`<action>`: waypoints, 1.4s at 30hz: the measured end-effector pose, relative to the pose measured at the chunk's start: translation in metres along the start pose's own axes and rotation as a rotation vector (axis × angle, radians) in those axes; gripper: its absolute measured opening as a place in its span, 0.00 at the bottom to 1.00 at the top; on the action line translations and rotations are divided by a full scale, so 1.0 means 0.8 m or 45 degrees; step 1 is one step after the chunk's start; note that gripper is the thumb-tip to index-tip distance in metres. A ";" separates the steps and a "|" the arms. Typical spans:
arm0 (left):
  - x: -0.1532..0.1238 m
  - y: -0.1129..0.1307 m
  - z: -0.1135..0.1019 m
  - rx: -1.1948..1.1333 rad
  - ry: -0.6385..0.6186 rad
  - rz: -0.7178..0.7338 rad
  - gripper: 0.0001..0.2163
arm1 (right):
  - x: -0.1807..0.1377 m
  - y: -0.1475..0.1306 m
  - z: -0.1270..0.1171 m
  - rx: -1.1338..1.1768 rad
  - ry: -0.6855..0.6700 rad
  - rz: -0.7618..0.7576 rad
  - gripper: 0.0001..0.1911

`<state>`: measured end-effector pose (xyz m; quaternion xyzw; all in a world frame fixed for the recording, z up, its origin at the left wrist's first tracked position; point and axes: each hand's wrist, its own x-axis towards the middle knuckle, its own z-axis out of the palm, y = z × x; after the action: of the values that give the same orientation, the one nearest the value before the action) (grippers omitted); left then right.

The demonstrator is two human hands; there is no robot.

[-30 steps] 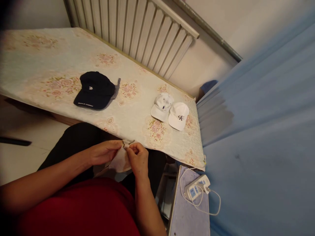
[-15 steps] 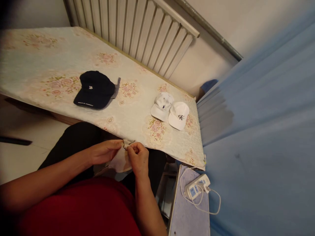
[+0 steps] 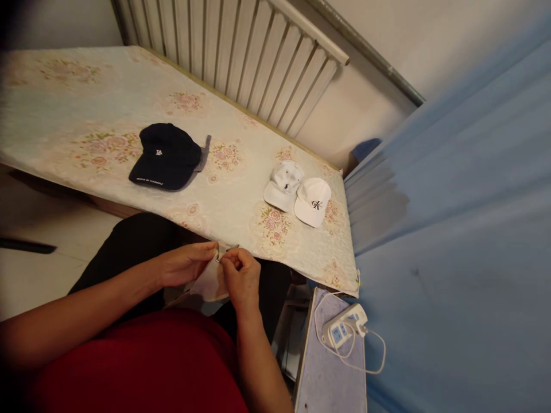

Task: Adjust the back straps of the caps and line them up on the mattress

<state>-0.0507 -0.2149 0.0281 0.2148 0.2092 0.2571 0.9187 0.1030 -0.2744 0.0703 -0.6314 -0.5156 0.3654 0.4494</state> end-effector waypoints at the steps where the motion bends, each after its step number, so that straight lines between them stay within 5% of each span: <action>1: 0.000 0.000 0.000 0.006 0.003 -0.002 0.12 | 0.000 0.001 0.000 -0.016 -0.007 -0.015 0.03; 9: -0.001 -0.002 -0.002 0.039 0.005 0.007 0.12 | 0.000 0.008 0.001 -0.265 0.044 -0.166 0.02; 20: -0.006 0.000 -0.002 0.172 0.008 0.024 0.12 | 0.020 0.014 -0.012 0.124 -0.333 0.274 0.17; 33: -0.007 -0.002 -0.002 0.476 0.028 0.039 0.11 | 0.024 0.030 -0.010 0.299 -0.419 0.353 0.14; 42: 0.001 -0.005 -0.014 0.294 0.077 -0.013 0.13 | 0.016 0.038 0.006 0.475 -0.157 0.393 0.17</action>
<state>-0.0542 -0.2146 0.0164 0.3101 0.2663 0.2330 0.8824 0.1111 -0.2630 0.0401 -0.5853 -0.3633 0.5563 0.4647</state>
